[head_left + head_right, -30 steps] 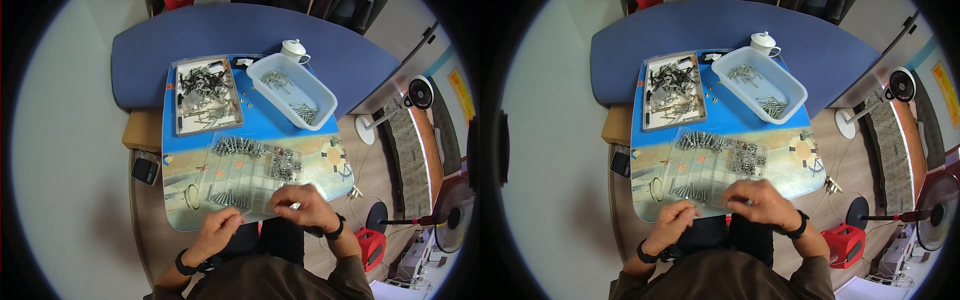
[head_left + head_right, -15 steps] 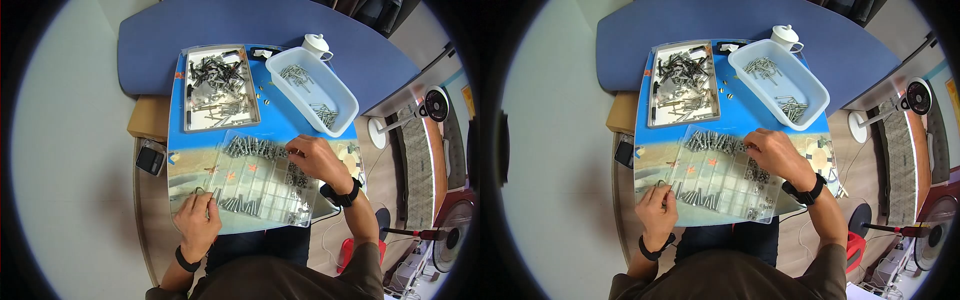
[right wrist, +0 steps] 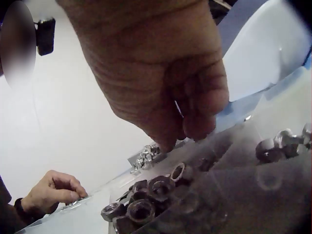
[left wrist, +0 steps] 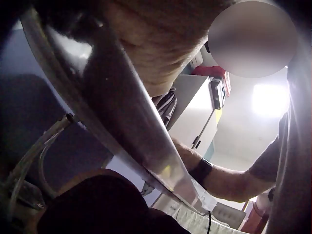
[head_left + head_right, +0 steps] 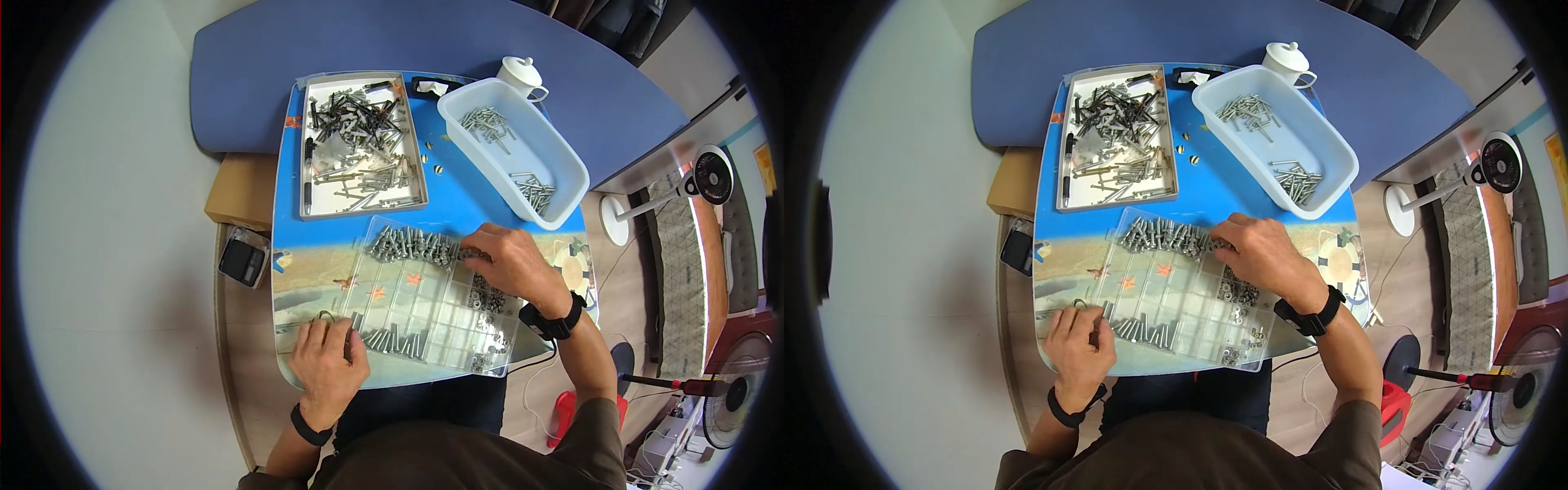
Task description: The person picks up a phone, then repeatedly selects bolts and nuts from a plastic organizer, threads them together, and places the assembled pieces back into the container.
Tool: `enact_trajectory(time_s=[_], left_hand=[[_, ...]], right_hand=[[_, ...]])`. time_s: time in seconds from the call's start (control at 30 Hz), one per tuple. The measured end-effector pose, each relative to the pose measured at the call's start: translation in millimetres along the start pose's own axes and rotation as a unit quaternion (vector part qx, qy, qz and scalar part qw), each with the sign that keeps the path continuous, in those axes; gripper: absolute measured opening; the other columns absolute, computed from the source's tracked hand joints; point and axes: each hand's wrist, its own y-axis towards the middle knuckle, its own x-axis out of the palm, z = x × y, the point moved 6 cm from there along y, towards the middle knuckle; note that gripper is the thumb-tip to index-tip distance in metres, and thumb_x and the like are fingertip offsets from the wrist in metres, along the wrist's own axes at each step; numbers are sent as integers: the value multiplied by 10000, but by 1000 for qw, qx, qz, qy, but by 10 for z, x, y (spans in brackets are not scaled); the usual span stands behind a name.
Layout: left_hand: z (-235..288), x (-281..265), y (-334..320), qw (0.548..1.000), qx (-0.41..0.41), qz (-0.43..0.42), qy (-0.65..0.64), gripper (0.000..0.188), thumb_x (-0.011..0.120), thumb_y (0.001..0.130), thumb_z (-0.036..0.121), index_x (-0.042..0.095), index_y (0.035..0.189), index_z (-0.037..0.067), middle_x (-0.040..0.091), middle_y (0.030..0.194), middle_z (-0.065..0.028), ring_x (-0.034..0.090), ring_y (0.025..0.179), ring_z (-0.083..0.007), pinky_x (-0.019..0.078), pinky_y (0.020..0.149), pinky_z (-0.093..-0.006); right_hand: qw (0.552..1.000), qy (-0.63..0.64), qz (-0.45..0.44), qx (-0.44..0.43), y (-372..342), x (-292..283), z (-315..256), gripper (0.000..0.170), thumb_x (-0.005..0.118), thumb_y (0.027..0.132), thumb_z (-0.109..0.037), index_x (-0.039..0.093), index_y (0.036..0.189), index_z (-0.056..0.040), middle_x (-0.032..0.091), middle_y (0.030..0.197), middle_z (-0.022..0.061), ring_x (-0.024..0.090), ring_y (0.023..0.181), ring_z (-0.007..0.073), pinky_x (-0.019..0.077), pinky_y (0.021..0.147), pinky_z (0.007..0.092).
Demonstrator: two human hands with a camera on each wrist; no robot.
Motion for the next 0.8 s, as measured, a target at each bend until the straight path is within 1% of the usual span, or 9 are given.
enact_trajectory(time_s=[0.07,0.13,0.2,0.23,0.4,0.47,0.6,0.67,0.8], left_hand=[[-16,19,-9,1000,11,-12,-1,197,731,730,115,691,918,71,613,824,-85,607,775,-295,499,615,-411],[-22,7,1,1000,5,-22,-7,197,731,735,118,691,921,68,616,826,-88,608,774,-296,501,616,-413],[-32,11,10,999,-2,-32,-14,196,731,740,121,692,925,66,620,829,-91,610,772,-298,503,617,-415],[-37,5,16,999,-2,-28,-24,189,734,750,130,689,921,63,619,817,-91,606,755,-298,498,612,-416],[-89,8,38,996,-11,-21,-87,180,745,776,160,680,909,58,615,771,-88,586,698,-297,476,592,-411],[-90,-6,46,995,8,-15,-101,185,753,782,174,676,905,59,611,749,-84,571,673,-297,457,575,-404],[-106,-20,52,993,10,0,-121,178,756,790,184,678,889,59,601,722,-74,564,651,-277,445,559,-392],[-157,-6,54,986,-35,-15,-163,167,750,810,193,679,869,54,592,689,-62,556,614,-250,436,549,-378],[-221,-8,51,980,-48,6,-193,160,740,830,198,679,856,52,583,661,-53,551,588,-229,428,541,-359]], right_hand=[[1000,2,-18,6,0,4,-3,217,734,805,-88,725,1010,-18,708,953,158,695,781,342,552,694,408],[1000,9,9,-13,-2,-20,-27,220,750,783,-94,716,989,-27,698,919,149,662,746,366,521,659,441],[1000,23,1,-15,17,-85,-122,233,748,787,-87,719,1009,-20,701,936,153,675,747,352,537,675,424],[999,36,-6,-16,29,-98,-164,247,745,791,-81,723,1028,-13,703,954,157,688,747,338,552,691,407],[998,4,-29,-63,149,-9,-286,290,761,778,-109,711,1048,-14,698,951,155,676,739,344,543,670,414],[997,-4,-35,-76,189,41,-299,303,766,773,-117,708,1053,-17,697,949,153,673,741,347,540,662,417],[996,-35,-32,-76,224,127,-292,269,765,771,-115,705,1017,-23,698,926,140,676,759,345,538,655,419],[996,-44,-33,-74,222,161,-279,249,762,772,-111,706,998,-23,699,915,137,678,763,343,540,657,417],[997,-11,-23,-73,221,159,-288,202,743,782,-98,696,961,-18,689,874,151,671,757,355,533,658,436]])
